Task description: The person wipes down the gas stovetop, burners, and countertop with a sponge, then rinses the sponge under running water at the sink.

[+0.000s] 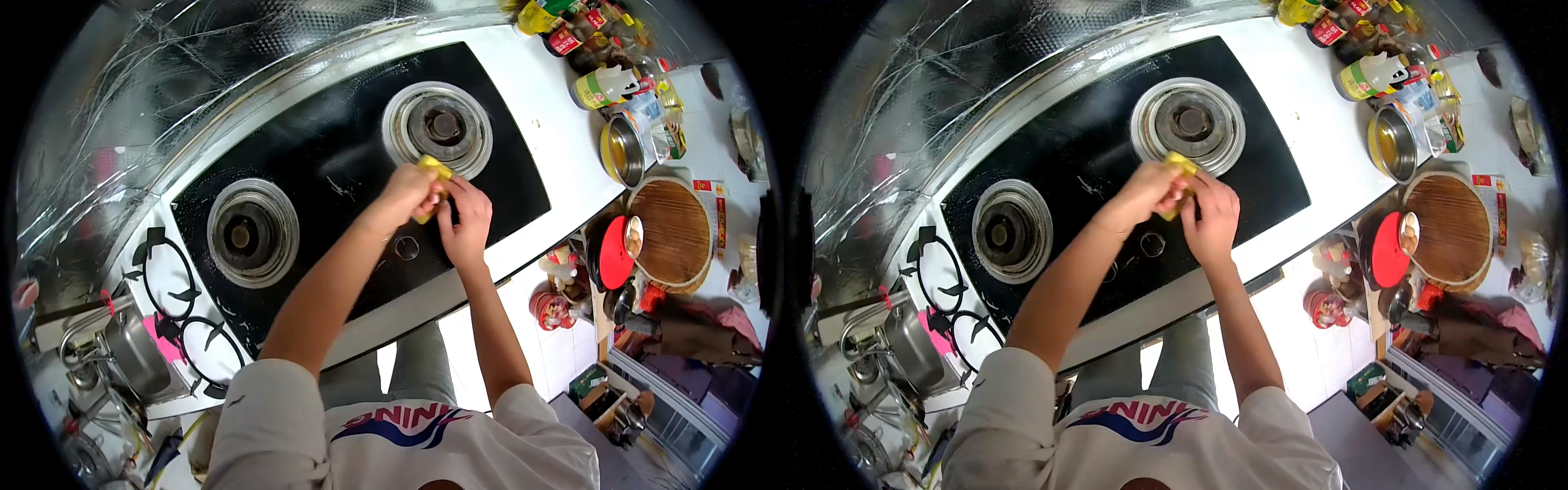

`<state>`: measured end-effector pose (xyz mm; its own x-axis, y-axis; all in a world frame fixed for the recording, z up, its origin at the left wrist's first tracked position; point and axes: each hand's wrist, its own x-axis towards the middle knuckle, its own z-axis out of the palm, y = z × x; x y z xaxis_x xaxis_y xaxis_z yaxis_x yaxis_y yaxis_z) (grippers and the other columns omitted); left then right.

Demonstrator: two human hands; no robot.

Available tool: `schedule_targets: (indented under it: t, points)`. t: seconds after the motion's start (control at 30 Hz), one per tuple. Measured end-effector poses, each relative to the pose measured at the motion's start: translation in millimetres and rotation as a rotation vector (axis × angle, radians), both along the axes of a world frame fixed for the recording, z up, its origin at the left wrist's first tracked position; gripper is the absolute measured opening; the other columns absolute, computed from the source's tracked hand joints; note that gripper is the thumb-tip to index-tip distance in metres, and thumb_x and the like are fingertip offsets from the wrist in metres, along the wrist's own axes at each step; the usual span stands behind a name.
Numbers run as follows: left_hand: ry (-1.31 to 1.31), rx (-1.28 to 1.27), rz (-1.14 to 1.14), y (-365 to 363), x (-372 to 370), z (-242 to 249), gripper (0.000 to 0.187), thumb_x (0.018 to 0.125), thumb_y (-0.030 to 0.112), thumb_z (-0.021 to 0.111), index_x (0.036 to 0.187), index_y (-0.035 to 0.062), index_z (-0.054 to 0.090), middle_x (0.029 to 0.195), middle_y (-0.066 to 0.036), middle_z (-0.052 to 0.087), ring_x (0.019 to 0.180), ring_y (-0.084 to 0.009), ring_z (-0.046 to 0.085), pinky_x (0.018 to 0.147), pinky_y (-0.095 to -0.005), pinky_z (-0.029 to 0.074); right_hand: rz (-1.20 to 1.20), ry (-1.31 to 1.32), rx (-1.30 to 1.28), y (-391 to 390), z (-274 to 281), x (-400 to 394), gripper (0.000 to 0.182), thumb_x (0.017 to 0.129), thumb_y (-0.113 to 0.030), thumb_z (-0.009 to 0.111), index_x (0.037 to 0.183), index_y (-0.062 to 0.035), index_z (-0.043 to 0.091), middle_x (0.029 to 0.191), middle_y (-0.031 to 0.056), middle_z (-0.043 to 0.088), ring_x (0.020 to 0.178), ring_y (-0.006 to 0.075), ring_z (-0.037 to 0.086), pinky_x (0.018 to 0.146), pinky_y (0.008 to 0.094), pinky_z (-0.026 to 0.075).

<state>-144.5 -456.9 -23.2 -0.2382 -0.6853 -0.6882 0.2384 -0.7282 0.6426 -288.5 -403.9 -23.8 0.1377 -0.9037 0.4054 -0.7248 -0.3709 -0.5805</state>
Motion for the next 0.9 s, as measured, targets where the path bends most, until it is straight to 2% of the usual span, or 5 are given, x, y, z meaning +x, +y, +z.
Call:
schedule_targets:
  t: [0.17,0.2,0.27,0.37,0.9]
  points:
    - [-0.497,-0.379,0.000,-2.8,93.6,17.7,0.019,0.094,0.015,0.056,0.083,0.0005,0.061,0.062,-0.004,0.056,0.045,-0.0092,0.049,0.042,-0.0234,0.038,-0.126,0.377,-0.048,-8.9,13.5,31.6,0.041,0.077,-0.020,0.075,0.114,-0.0077,0.064,0.118,0.0106,0.062,0.109,0.0282,0.057,0.100,0.0437,0.037]
    - [-0.770,-0.543,-0.153,-9.2,111.2,11.1,0.017,0.094,0.015,0.057,0.089,0.0000,0.062,0.074,-0.008,0.062,0.061,-0.0171,0.060,0.058,-0.0301,0.050,-0.138,0.382,-0.040,-10.9,22.3,36.0,0.041,0.077,-0.020,0.075,0.114,-0.0077,0.064,0.118,0.0106,0.062,0.109,0.0282,0.057,0.100,0.0437,0.037]
    - [-1.163,-1.095,-0.235,-15.8,123.3,3.4,0.028,0.092,0.024,0.060,0.108,0.0015,0.063,0.113,-0.016,0.066,0.103,-0.0325,0.063,0.089,-0.0435,0.050,-0.055,0.333,-0.085,-18.2,35.4,46.3,0.044,0.076,-0.021,0.076,0.114,-0.0042,0.062,0.114,0.0130,0.062,0.106,0.0287,0.058,0.097,0.0438,0.039]
    - [-1.289,-1.160,-0.562,-18.0,116.0,-15.5,0.057,0.095,0.032,0.056,0.144,0.0052,0.042,0.153,-0.017,0.036,0.141,-0.0360,0.032,0.116,-0.0467,0.027,0.080,0.289,-0.014,-27.2,4.4,62.4,0.050,0.076,-0.018,0.075,0.119,0.0006,0.059,0.115,0.0157,0.061,0.106,0.0300,0.058,0.094,0.0402,0.044]
    - [-1.476,-1.261,-0.564,-4.4,102.1,-27.6,0.062,0.098,0.037,0.051,0.151,0.0116,0.032,0.156,-0.011,0.031,0.145,-0.0297,0.027,0.117,-0.0478,0.019,0.028,0.420,0.000,-24.1,9.1,46.8,0.038,0.076,-0.022,0.063,0.105,0.0033,0.063,0.103,0.0149,0.066,0.104,0.0289,0.058,0.093,0.0399,0.042]
